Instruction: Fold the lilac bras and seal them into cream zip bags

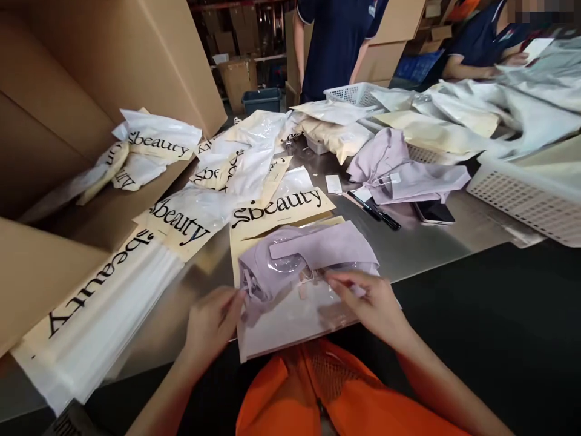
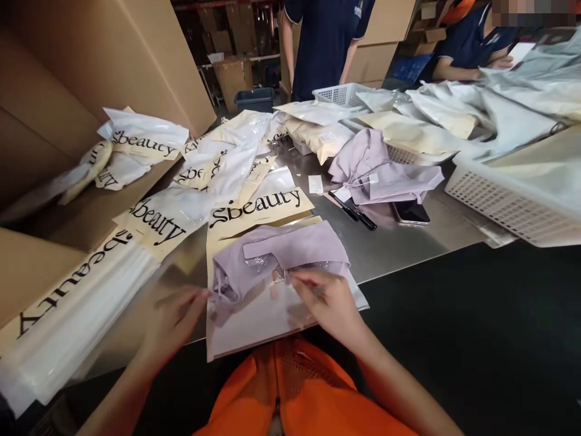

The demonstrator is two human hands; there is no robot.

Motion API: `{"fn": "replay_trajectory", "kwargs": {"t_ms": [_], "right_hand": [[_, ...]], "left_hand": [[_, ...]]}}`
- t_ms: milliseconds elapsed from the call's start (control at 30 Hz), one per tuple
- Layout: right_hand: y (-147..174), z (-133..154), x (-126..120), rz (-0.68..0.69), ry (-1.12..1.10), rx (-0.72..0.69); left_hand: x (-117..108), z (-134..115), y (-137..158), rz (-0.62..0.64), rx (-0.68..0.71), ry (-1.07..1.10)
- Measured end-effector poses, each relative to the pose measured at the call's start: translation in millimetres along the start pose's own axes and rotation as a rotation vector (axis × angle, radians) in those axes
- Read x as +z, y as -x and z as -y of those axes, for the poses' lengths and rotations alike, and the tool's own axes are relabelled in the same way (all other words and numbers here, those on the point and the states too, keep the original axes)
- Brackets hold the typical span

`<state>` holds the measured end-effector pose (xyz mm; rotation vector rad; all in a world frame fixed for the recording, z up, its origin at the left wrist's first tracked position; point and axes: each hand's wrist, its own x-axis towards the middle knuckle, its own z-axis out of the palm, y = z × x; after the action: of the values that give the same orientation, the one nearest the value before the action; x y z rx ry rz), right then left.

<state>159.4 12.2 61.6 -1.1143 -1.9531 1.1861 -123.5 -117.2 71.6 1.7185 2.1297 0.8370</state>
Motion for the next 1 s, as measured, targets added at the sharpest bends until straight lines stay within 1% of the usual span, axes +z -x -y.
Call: {"fn": "replay_trajectory", "kwargs": {"t_ms": [33, 67, 100, 133, 167, 233, 267, 300, 367, 433, 500, 567, 633, 700, 800, 867, 933, 1000], "right_hand": [[-10.8, 2.6, 1.7, -0.082, 0.132, -0.105], [-23.5, 4.7, 6.4, -0.131, 0.244, -0.201], [-36.6, 6.1, 13.3, -0.131, 0.344, -0.280], [-48.9, 6.8, 21.5, -0.081, 0.442, -0.338], [-59.6, 6.9, 29.7, 0.003, 0.537, -0.374], [-74.7, 4.8, 42.0, 0.187, 0.693, -0.382], [-79.2, 2.3, 44.7, 0.252, 0.739, -0.375], [-82.0, -1.2, 44.9, 0.287, 0.758, -0.371], [-83.1, -10.4, 38.8, 0.360, 0.723, -0.393], [-80.1, -20.8, 28.5, 0.441, 0.639, -0.438], [-75.7, -30.2, 19.2, 0.491, 0.564, -0.480], [-72.3, -37.7, 14.4, 0.490, 0.524, -0.503], [-70.8, -43.1, 13.9, 0.474, 0.515, -0.504], [-70.5, -46.4, 15.5, 0.445, 0.527, -0.491], [-70.1, -47.1, 17.4, 0.411, 0.550, -0.479], [-69.4, -45.9, 17.7, 0.404, 0.560, -0.483], [-68.7, -44.8, 18.0, 0.398, 0.563, -0.484], [-68.5, -45.5, 19.0, 0.384, 0.559, -0.478]], "left_hand": [[2.2, -1.0, -11.3, -0.030, -0.046, -0.026], [6.9, -2.4, -24.0, -0.044, -0.086, -0.037], [13.3, -3.9, -37.5, -0.048, -0.118, -0.032], [20.6, -5.2, -51.2, -0.046, -0.141, -0.013], [27.9, -6.1, -64.8, -0.032, -0.149, 0.016], [40.0, -6.6, -89.9, 0.019, -0.140, 0.081], [43.8, -6.0, -100.8, 0.059, -0.144, 0.122], [46.1, -5.0, -110.2, 0.112, -0.148, 0.172], [46.5, -2.2, -123.3, 0.254, -0.146, 0.285], [43.5, 0.0, -127.9, 0.393, -0.141, 0.389], [40.2, -0.4, -125.6, 0.470, -0.153, 0.472], [38.4, -3.0, -120.3, 0.539, -0.213, 0.633], [37.7, -5.2, -115.2, 0.616, -0.311, 0.826], [34.8, -3.9, -111.9, 0.644, -0.423, 0.906], [19.3, 7.2, -109.5, 0.635, -0.505, 0.788], [0.2, 18.2, -107.8, 0.656, -0.498, 0.613], [-22.9, 28.8, -104.9, 0.650, -0.478, 0.391], [-45.8, 37.7, -100.9, 0.658, -0.440, 0.237]]}}
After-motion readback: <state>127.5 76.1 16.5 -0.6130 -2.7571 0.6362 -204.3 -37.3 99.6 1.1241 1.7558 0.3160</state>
